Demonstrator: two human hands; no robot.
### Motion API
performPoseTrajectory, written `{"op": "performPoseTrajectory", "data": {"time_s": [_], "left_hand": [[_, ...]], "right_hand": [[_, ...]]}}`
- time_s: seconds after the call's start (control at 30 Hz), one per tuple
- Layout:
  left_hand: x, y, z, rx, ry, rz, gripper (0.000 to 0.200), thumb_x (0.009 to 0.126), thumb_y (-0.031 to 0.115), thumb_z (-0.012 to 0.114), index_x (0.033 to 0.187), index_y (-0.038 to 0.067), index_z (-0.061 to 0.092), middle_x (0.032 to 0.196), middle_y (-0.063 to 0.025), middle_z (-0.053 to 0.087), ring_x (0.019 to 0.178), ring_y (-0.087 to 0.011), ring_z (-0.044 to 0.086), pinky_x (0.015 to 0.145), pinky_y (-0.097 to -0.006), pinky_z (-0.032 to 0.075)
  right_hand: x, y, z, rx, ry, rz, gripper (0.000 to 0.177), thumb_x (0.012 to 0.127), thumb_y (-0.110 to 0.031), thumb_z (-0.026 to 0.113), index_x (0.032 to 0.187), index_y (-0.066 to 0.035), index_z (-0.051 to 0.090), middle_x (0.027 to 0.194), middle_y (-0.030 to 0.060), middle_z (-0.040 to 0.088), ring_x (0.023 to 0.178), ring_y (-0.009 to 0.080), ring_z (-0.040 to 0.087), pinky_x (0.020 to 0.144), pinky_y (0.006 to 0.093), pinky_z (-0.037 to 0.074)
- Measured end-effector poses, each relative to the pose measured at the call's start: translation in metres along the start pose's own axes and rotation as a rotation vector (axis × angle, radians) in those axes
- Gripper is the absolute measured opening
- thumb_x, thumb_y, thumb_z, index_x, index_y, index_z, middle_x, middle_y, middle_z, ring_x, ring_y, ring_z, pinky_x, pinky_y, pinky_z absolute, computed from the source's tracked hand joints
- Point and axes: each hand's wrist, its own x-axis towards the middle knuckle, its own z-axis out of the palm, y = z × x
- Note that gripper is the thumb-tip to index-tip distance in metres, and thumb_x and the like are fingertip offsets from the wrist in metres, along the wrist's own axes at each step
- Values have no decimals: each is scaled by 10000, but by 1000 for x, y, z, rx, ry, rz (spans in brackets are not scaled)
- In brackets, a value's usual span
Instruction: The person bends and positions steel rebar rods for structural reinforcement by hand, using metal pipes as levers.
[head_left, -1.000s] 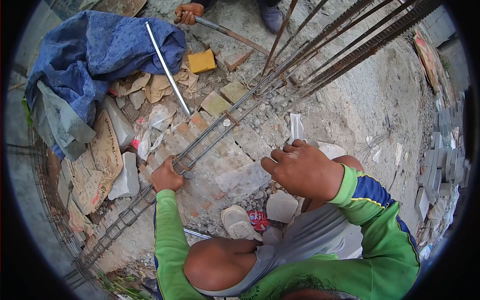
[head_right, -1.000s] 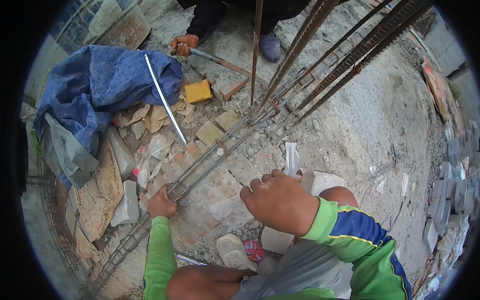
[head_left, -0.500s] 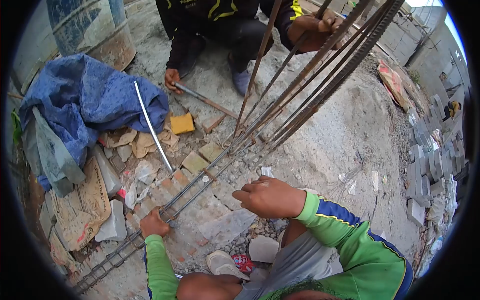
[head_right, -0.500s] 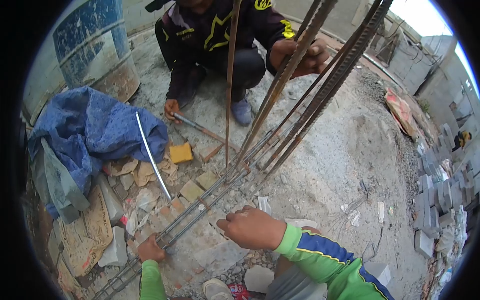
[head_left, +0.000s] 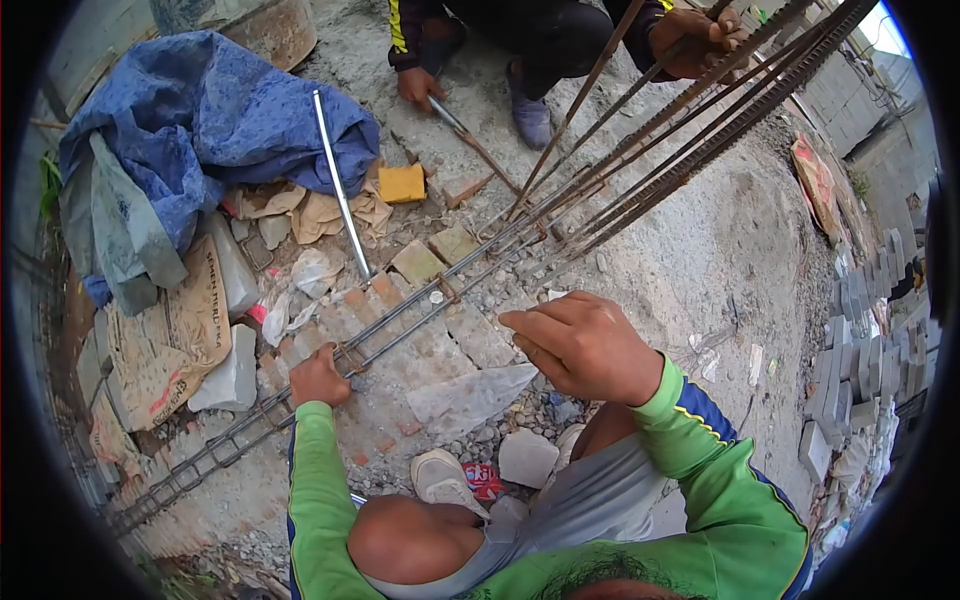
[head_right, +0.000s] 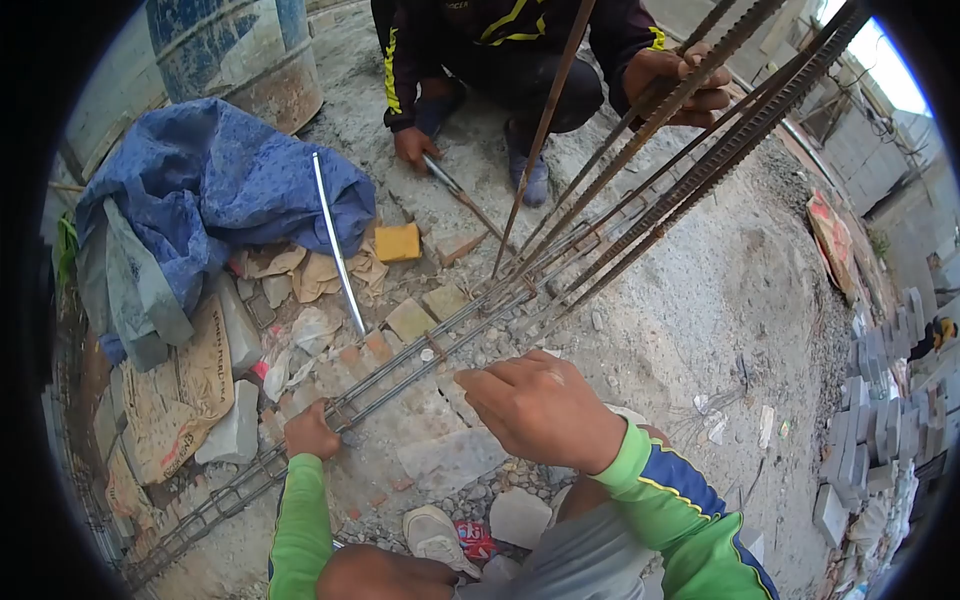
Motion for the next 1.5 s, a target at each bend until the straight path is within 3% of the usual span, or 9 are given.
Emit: {"op": "performPoseTrajectory", "data": {"time_s": [0.63, 0.83, 1.1, 1.2, 1.5], "left_hand": [[1, -9, 9, -35, 49, 44, 511, 681, 137, 636, 1191, 106, 648, 1014, -187, 720, 876, -378, 704, 799, -465, 551], [1, -8, 8, -42, 26, 30, 540, 668, 144, 655, 1206, 107, 636, 1055, -179, 716, 901, -370, 704, 814, -455, 551], [1, -5, 4, -48, 18, 20, 538, 672, 147, 664, 1208, 107, 634, 1071, -164, 717, 941, -361, 700, 841, -445, 548], [0, -5, 3, -56, 15, 13, 536, 675, 150, 666, 1208, 108, 636, 1071, -163, 717, 943, -360, 700, 841, -444, 548], [0, -6, 5, -58, 34, 23, 522, 680, 139, 659, 1201, 110, 644, 1061, -167, 717, 932, -365, 699, 838, -440, 549]], "right_hand": [[8, -7, 28, 34, -171, -58, 249, 866, -94, 689, 1111, -47, 679, 858, 93, 698, 774, 268, 681, 725, 395, 534], [11, -6, 25, -5, -151, -49, 242, 847, -105, 669, 1087, -70, 666, 804, 70, 664, 749, 268, 670, 721, 376, 530], [15, -4, 25, -3, -119, 17, 233, 867, -100, 688, 1097, -68, 698, 789, 108, 661, 684, 306, 639, 644, 423, 506], [16, -6, 25, -32, -167, 21, 220, 872, -125, 673, 1085, -73, 671, 804, 84, 670, 730, 291, 668, 695, 398, 529], [17, -8, 28, -26, -161, 21, 217, 877, -134, 675, 1085, -72, 671, 806, 83, 668, 727, 294, 664, 695, 400, 529]]}}
